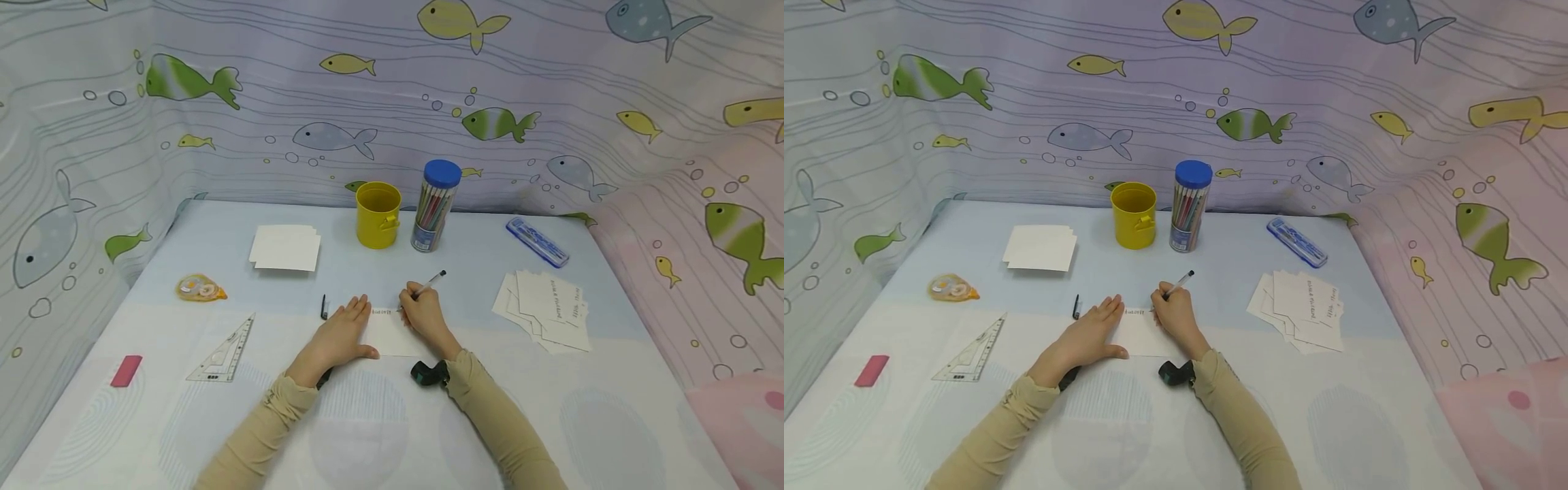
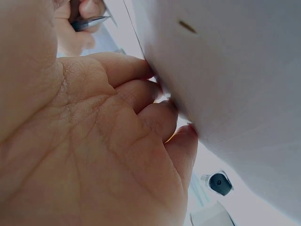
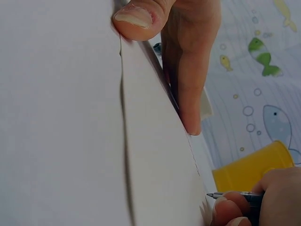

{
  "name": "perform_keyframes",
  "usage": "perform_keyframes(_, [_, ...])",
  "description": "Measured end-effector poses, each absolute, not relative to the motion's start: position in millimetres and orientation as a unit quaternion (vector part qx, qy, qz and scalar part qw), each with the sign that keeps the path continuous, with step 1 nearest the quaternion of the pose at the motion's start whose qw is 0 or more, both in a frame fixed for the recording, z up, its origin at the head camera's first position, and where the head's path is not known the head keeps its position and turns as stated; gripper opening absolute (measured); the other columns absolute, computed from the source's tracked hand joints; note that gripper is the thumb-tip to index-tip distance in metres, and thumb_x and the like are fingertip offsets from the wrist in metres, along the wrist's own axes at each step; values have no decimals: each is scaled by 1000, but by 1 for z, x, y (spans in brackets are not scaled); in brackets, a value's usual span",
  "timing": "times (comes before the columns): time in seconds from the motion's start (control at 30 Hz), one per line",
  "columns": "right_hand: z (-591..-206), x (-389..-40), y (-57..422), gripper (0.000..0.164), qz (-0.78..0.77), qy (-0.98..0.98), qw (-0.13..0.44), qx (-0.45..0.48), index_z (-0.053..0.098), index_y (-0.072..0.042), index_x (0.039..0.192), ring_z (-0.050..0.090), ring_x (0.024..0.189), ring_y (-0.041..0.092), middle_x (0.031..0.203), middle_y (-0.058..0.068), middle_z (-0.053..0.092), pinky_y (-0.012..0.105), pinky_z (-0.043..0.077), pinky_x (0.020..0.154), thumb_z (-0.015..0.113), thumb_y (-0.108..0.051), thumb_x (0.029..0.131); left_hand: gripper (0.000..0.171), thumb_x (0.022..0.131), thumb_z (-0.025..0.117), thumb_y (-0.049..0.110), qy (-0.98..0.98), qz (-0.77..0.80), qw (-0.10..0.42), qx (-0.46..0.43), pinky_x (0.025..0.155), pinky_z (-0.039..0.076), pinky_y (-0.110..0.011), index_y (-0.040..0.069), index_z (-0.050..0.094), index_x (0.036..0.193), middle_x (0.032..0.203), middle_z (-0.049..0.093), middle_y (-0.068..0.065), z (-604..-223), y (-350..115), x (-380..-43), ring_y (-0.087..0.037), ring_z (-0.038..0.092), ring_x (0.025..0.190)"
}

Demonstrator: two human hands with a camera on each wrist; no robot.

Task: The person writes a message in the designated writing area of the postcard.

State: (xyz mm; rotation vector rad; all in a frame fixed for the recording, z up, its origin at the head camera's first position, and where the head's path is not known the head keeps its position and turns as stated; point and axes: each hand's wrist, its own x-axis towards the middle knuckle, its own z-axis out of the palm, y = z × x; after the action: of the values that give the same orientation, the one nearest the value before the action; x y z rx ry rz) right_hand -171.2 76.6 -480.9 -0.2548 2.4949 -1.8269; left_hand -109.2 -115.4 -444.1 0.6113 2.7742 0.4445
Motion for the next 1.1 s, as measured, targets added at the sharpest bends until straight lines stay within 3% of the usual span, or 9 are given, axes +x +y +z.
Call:
perform_keyframes(0.47, [-483,-172,77,39,-597,796,1,-101,34,-12,57,43,32,7,41,-2,45,19,32,33,46,-6,93,97,82,70,49,956,152,136,211,119,24,-52,-8,28,148,159,20,-23,-440,-115,-109,-38,19,149])
perform_keyframes(1.1, [-483,-171,75,41,-588,803,19,-91,34,-11,57,43,33,6,43,2,46,19,31,33,48,-5,95,96,83,70,48,955,152,141,210,119,24,-52,-8,28,148,159,19,-23,-442,-115,-110,-38,18,149])
